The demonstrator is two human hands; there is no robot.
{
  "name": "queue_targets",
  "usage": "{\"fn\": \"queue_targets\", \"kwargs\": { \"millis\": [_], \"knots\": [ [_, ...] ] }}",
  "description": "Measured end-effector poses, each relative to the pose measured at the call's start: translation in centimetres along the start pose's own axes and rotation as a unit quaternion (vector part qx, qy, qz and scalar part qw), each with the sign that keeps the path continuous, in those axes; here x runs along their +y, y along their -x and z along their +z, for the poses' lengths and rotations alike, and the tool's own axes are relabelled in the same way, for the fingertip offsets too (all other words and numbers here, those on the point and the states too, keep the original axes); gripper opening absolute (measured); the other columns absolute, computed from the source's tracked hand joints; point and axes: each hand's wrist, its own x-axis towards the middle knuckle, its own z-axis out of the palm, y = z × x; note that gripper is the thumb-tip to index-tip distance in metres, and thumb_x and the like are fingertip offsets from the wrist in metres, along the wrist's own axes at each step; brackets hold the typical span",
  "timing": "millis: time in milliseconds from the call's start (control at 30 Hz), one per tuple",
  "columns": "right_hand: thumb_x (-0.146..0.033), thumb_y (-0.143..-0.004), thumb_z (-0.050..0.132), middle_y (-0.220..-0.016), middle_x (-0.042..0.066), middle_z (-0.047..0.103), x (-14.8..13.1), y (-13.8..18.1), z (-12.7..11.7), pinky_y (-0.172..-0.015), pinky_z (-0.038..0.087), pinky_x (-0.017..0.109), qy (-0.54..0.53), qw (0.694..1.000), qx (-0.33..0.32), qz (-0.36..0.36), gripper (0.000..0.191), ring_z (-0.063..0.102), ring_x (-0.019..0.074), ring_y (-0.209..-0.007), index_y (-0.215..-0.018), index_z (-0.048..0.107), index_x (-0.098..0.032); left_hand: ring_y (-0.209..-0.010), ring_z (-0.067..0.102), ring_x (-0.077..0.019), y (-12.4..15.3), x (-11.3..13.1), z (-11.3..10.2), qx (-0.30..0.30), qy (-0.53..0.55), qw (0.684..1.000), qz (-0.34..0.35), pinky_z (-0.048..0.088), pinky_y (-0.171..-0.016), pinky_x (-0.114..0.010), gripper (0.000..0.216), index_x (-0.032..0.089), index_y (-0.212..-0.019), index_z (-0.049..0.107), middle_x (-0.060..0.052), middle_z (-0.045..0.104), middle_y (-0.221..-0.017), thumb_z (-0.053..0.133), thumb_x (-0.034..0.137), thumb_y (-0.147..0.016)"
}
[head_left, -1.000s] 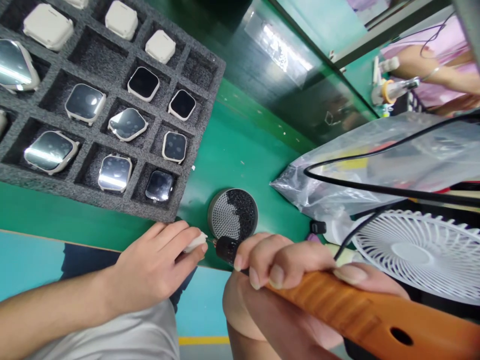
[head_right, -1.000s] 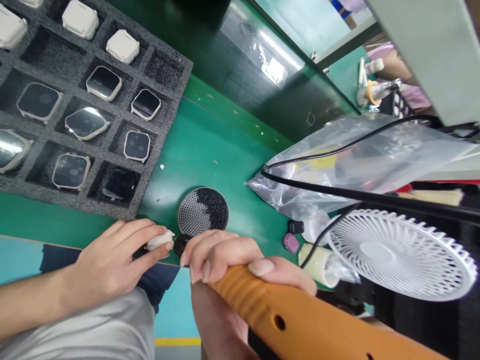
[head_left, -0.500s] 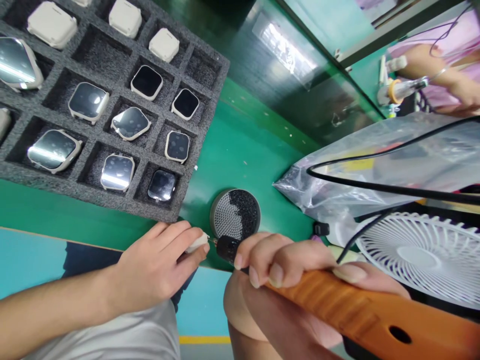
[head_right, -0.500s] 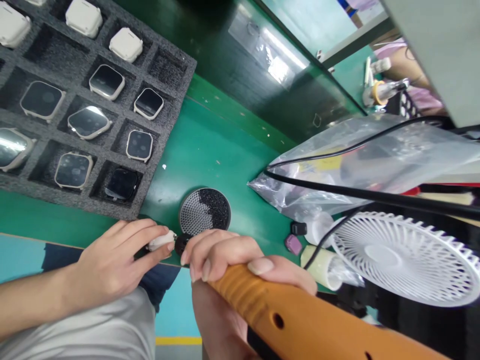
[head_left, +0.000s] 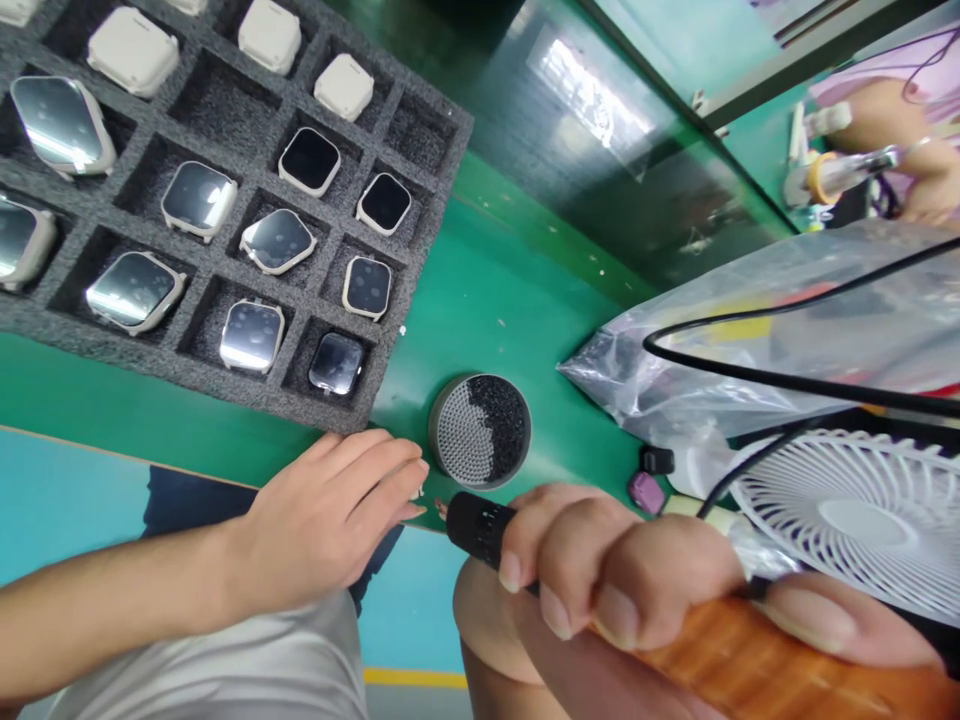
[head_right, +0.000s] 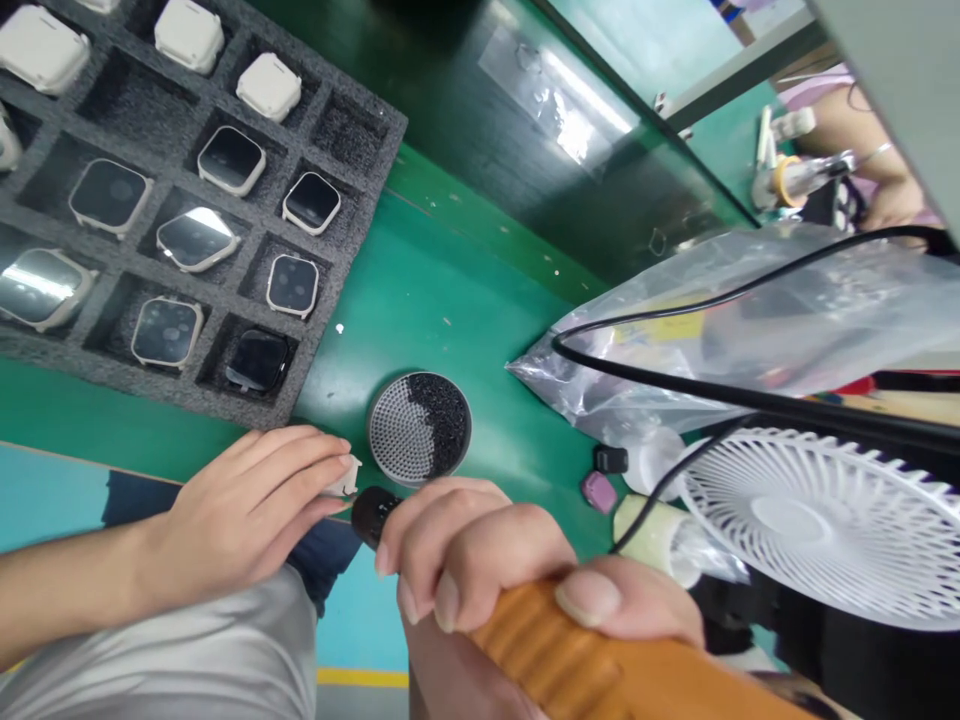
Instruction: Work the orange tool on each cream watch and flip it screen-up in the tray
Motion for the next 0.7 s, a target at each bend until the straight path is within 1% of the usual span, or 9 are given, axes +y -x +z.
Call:
{"fn": "queue_targets", "kwargs": {
  "millis": [100,200,300,400,467,533,633,700],
  "knots": [
    [-0.038,-0.096,0.074,-0.077,-0.011,0.069,0.05,-0.04,0.14,-0.038,0.054,0.033,-0.013,1.000,-0.025,-0.009,0.028,0.057,0.0110,-0.042,-0.121,0.062,-0.030,-0.120,0.065,-0.0256,-0.10,-0.01,-0.26,-0.007,0.015,1.000,-0.001,0.053,-0.095,-0.038,0.025,0.011,-0.130,0.068,-0.009,0.075,-0.129,0.066,0.017,-0.105],
    [-0.033,-0.097,0.073,-0.077,-0.011,0.069,-0.05,-0.04,0.44,-0.039,0.055,0.033,-0.011,0.999,-0.028,-0.018,0.026,0.058,0.0107,-0.044,-0.121,0.062,-0.029,-0.118,0.065,-0.0245,0.05,-0.07,-0.41,-0.002,0.024,1.000,-0.002,0.052,-0.092,-0.036,0.018,0.013,-0.123,0.070,-0.008,0.075,-0.127,0.062,0.014,-0.106],
    [-0.037,-0.101,0.068,-0.079,-0.010,0.069,-0.28,0.18,0.48,-0.041,0.057,0.034,-0.009,1.000,-0.028,-0.008,0.023,0.061,0.0111,-0.047,-0.122,0.061,-0.029,-0.117,0.065,-0.0247,0.27,-0.20,-0.33,-0.002,0.023,1.000,0.000,0.051,-0.090,-0.037,0.014,0.013,-0.117,0.070,-0.008,0.075,-0.127,0.060,0.012,-0.106],
    [-0.041,-0.106,0.058,-0.080,-0.009,0.068,-0.38,0.56,0.27,-0.045,0.058,0.037,-0.002,0.999,-0.033,0.004,0.020,0.064,0.0132,-0.051,-0.123,0.060,-0.031,-0.117,0.065,-0.0252,0.39,-0.28,-0.16,-0.002,0.027,1.000,-0.001,0.051,-0.090,-0.037,0.014,0.014,-0.115,0.070,-0.009,0.074,-0.127,0.060,0.011,-0.106],
    [-0.042,-0.106,0.058,-0.079,-0.010,0.066,-0.33,0.78,0.18,-0.046,0.057,0.036,0.003,1.000,-0.031,-0.005,0.021,0.063,0.0130,-0.050,-0.125,0.061,-0.033,-0.118,0.065,-0.0255,0.39,-0.26,-0.09,0.000,0.028,1.000,0.001,0.052,-0.091,-0.037,0.013,0.014,-0.115,0.069,-0.009,0.075,-0.126,0.060,0.012,-0.106],
    [-0.043,-0.106,0.058,-0.076,-0.011,0.065,-0.25,0.87,0.23,-0.044,0.056,0.035,0.007,1.000,-0.014,-0.011,0.020,0.061,0.0121,-0.048,-0.123,0.062,-0.033,-0.117,0.065,-0.0255,0.33,-0.17,-0.07,0.003,0.026,1.000,0.001,0.053,-0.092,-0.038,0.012,0.014,-0.114,0.069,-0.009,0.075,-0.123,0.061,0.013,-0.105],
    [-0.046,-0.104,0.061,-0.072,-0.011,0.063,-0.09,0.71,0.60,-0.044,0.055,0.036,0.021,1.000,0.004,-0.014,0.021,0.059,0.0136,-0.048,-0.121,0.063,-0.034,-0.117,0.067,-0.0246,0.23,0.00,-0.07,0.008,0.020,1.000,-0.007,0.054,-0.093,-0.038,0.013,0.013,-0.117,0.069,-0.010,0.076,-0.122,0.064,0.016,-0.105],
    [-0.049,-0.105,0.055,-0.072,-0.009,0.061,0.13,0.46,0.98,-0.045,0.055,0.037,0.026,0.999,0.025,-0.029,0.024,0.059,0.0146,-0.051,-0.121,0.063,-0.033,-0.118,0.067,-0.0254,0.24,0.04,-0.05,0.000,0.008,1.000,-0.009,0.055,-0.093,-0.039,0.014,0.013,-0.117,0.069,-0.012,0.075,-0.125,0.064,0.019,-0.105]
  ]
}}
